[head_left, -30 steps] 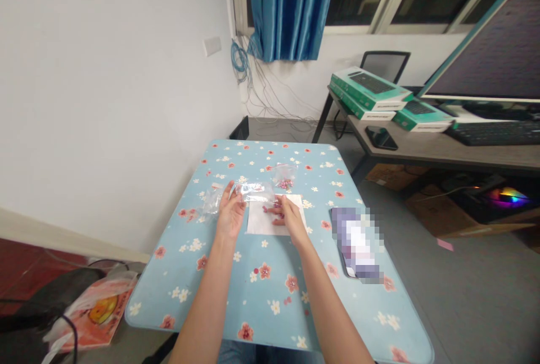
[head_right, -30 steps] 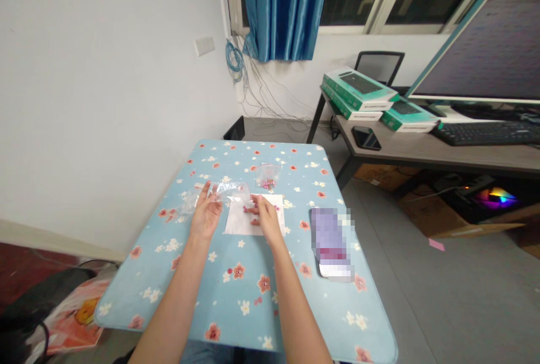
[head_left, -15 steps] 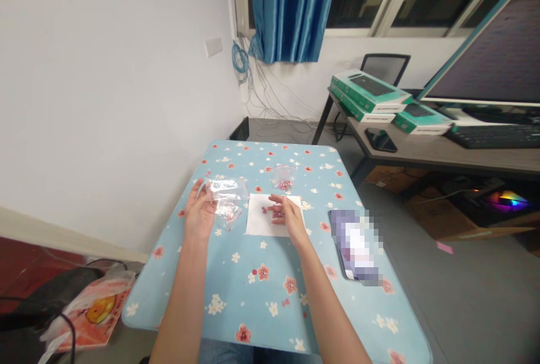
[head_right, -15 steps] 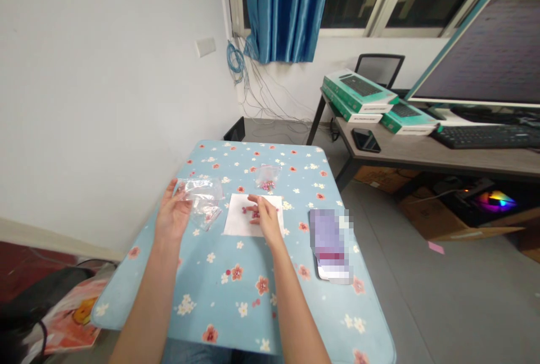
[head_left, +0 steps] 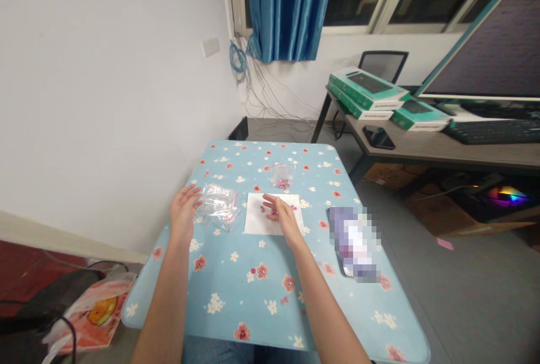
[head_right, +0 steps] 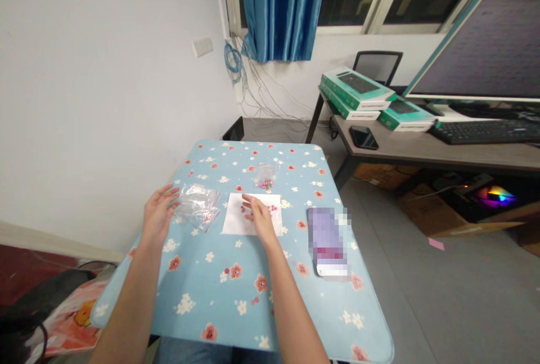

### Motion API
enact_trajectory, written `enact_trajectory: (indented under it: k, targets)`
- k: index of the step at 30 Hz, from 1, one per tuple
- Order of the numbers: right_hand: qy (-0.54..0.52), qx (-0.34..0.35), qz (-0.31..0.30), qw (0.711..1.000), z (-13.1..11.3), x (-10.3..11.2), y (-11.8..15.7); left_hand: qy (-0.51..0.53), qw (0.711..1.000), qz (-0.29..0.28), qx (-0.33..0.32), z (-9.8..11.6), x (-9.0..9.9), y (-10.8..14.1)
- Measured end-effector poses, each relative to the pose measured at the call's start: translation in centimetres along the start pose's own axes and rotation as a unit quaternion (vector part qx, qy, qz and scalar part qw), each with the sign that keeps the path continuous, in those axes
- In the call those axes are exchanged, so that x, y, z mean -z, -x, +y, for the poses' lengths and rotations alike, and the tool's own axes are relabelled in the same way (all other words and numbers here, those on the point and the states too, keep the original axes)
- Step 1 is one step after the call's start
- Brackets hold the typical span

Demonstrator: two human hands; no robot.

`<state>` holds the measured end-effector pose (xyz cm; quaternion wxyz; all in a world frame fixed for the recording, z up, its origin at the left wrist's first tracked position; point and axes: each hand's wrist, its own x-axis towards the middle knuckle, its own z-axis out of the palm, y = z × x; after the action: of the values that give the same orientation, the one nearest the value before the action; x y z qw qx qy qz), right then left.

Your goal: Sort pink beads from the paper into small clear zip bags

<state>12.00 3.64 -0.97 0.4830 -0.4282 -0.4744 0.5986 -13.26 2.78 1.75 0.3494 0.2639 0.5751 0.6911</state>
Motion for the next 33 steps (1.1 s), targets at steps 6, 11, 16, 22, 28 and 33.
enact_trajectory:
  k: [6, 11, 16, 22, 28, 33]
  targets:
    - [-0.010, 0.023, 0.034, 0.999, -0.4, 0.4, 0.1, -0.097, 0.982, 0.079, -0.140, 0.1, -0.1, -0.1]
    - [0.000, -0.021, -0.038, 0.999, -0.8, 0.0, 0.8, -0.121, 0.973, 0.046, -0.193, 0.8, -2.2, 1.3]
    - [-0.017, -0.026, -0.031, 0.999, -0.2, -0.5, 0.5, -0.085, 0.979, -0.052, -0.176, 0.7, -5.6, 4.0]
    - [-0.088, -0.008, -0.007, 0.996, 0.7, -0.4, -0.2, -0.031, 0.992, -0.088, -0.082, -1.8, -8.7, 6.4]
    - [-0.147, 0.001, 0.020, 0.989, 1.4, -0.5, -0.6, 0.013, 0.993, -0.120, -0.009, -5.5, -10.5, 8.7]
    - [-0.175, 0.013, 0.042, 0.984, 1.4, -0.6, -0.8, 0.037, 0.989, -0.145, 0.010, -6.7, -11.4, 10.0]
